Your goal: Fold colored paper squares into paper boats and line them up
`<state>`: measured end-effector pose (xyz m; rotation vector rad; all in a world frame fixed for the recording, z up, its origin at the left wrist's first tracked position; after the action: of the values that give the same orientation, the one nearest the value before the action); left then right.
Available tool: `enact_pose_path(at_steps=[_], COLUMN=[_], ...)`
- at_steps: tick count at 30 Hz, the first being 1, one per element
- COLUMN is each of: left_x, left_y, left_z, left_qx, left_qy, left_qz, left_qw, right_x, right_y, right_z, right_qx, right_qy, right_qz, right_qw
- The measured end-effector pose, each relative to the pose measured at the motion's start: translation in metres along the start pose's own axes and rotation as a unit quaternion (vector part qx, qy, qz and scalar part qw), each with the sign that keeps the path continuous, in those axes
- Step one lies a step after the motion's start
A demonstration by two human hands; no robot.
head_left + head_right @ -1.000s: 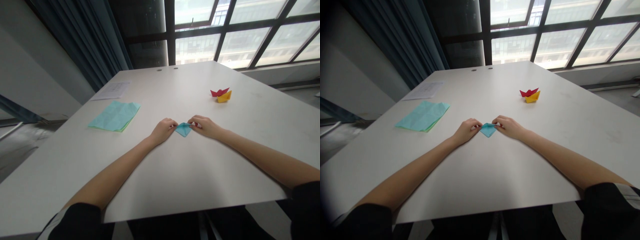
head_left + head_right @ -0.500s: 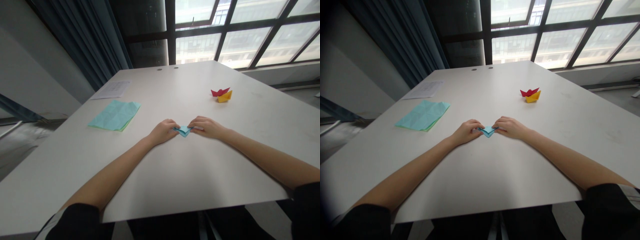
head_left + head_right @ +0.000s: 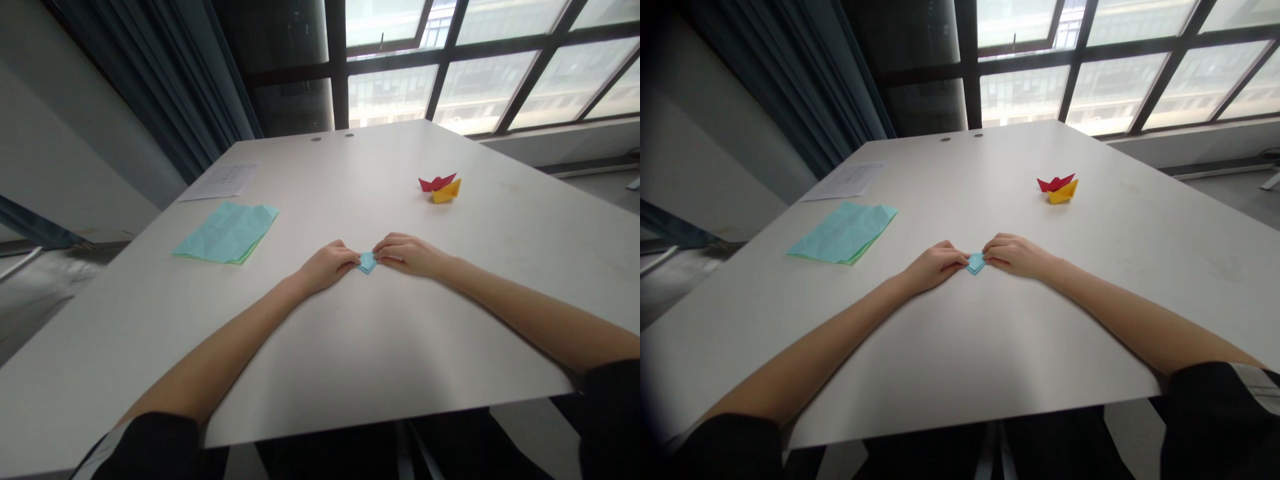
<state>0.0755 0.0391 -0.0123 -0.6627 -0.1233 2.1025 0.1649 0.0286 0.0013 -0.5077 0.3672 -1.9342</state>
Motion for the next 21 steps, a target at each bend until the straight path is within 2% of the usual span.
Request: enact_pose_path(at_steps=[9, 16, 21], left_x=[-0.015, -0.008, -0.012], left_y=[-0.001, -0.002, -0.003], left_z=[-0.003, -0.007, -0.006], left_qx=[0.03, 0.051, 0.049], left_qy=[-0.077, -0.18, -0.203], left_qz=[-0.012, 0.06, 0.095], left_qw=[0.996, 0.981, 0.973], right_x=[0.002, -0.006, -0.002], right_y=[-0.001, 0.003, 0.003], right_z=[-0.003, -0.002, -0.002], right_qx=[0.019, 0.012, 0.038], right_qy=[-0.004, -0.017, -0.016], right_qz=[-0.011, -0.04, -0.018], right_qw=[1.0, 0.999, 0.999])
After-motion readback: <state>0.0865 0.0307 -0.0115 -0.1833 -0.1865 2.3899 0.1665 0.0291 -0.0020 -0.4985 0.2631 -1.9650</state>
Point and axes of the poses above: each hand's wrist, its own y-axis away from the middle knuckle, its own z-axis out of the back of the hand, x = y × z, the point moved 10 cm from there along -y, towards the middle knuckle, and after that the axes turned 3 degrees about z, right-handed, at the moved point
